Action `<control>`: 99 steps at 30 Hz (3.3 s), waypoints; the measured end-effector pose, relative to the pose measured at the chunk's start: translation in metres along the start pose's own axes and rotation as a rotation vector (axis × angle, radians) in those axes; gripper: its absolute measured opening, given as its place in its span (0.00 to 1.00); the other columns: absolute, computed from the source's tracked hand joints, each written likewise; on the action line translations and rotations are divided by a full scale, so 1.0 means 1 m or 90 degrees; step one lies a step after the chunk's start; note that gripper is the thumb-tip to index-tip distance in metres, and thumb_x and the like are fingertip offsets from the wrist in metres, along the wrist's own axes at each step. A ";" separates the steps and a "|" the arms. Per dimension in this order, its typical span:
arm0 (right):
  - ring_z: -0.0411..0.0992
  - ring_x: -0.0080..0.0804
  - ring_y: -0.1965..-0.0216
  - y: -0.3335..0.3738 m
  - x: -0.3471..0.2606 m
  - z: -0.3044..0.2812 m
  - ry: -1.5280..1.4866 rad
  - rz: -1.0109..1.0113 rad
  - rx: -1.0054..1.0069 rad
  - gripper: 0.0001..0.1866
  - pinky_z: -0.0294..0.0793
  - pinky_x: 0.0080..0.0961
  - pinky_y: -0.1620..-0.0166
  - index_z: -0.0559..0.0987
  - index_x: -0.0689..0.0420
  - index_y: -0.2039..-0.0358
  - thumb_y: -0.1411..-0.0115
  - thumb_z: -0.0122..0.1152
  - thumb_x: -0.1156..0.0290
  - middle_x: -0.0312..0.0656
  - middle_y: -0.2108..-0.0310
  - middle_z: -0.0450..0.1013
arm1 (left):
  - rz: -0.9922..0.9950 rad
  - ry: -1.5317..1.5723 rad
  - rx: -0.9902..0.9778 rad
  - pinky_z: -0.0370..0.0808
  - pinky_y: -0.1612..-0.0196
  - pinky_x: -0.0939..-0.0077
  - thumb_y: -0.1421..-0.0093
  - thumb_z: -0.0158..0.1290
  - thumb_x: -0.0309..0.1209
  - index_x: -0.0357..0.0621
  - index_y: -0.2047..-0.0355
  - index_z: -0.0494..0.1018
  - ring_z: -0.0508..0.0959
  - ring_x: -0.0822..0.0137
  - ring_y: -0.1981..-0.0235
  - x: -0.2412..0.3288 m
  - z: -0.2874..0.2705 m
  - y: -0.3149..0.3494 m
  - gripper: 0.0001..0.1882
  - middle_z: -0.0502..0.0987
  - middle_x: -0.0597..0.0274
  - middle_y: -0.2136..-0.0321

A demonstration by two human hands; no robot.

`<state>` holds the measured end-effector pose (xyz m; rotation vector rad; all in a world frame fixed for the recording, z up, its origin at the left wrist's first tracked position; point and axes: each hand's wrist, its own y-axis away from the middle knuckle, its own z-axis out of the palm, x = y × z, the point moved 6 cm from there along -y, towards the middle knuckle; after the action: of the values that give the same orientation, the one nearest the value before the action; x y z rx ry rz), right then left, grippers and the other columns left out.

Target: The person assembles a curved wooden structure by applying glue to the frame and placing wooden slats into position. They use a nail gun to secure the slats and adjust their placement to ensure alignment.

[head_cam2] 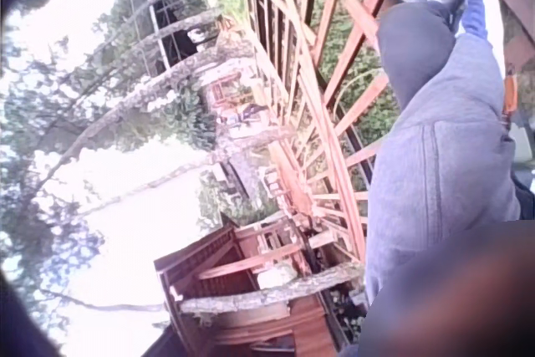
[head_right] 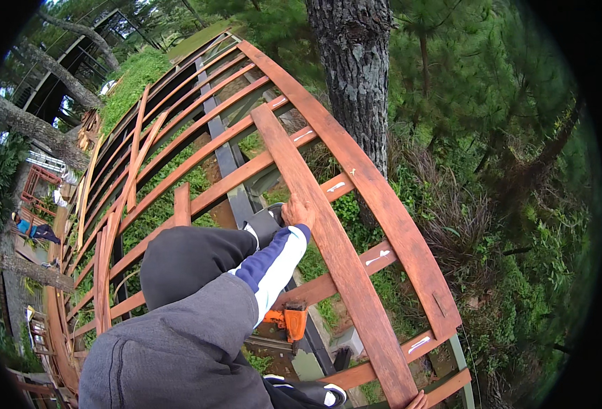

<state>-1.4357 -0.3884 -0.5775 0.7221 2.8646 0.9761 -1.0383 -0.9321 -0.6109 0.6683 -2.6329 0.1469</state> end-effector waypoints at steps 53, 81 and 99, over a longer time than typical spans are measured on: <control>0.53 0.56 0.37 -0.032 0.065 0.007 0.053 -0.011 0.006 0.63 0.53 0.45 0.34 0.51 0.71 0.37 0.64 0.76 0.50 0.62 0.40 0.58 | -0.099 0.223 -0.260 0.72 0.50 0.57 0.40 0.57 0.42 0.32 0.61 0.75 0.77 0.52 0.55 0.006 0.075 -0.088 0.21 0.78 0.47 0.57; 0.51 0.60 0.36 -0.061 0.097 0.041 -0.118 0.012 0.069 0.64 0.53 0.48 0.34 0.50 0.67 0.36 0.75 0.75 0.69 0.61 0.40 0.55 | -0.084 0.341 -0.324 0.75 0.63 0.61 0.36 0.54 0.35 0.32 0.72 0.73 0.79 0.58 0.68 0.003 0.111 -0.100 0.16 0.79 0.48 0.66; 0.51 0.60 0.36 -0.058 0.091 0.038 -0.135 0.014 0.089 0.66 0.53 0.48 0.35 0.49 0.65 0.35 0.78 0.75 0.71 0.60 0.36 0.53 | -0.128 0.359 -0.310 0.75 0.67 0.64 0.37 0.55 0.35 0.31 0.73 0.75 0.80 0.59 0.73 0.006 0.106 -0.098 0.16 0.81 0.49 0.70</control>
<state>-1.5344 -0.3674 -0.6317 0.8148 2.7629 0.6612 -1.0360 -1.0421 -0.7047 0.6038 -1.9405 -0.3128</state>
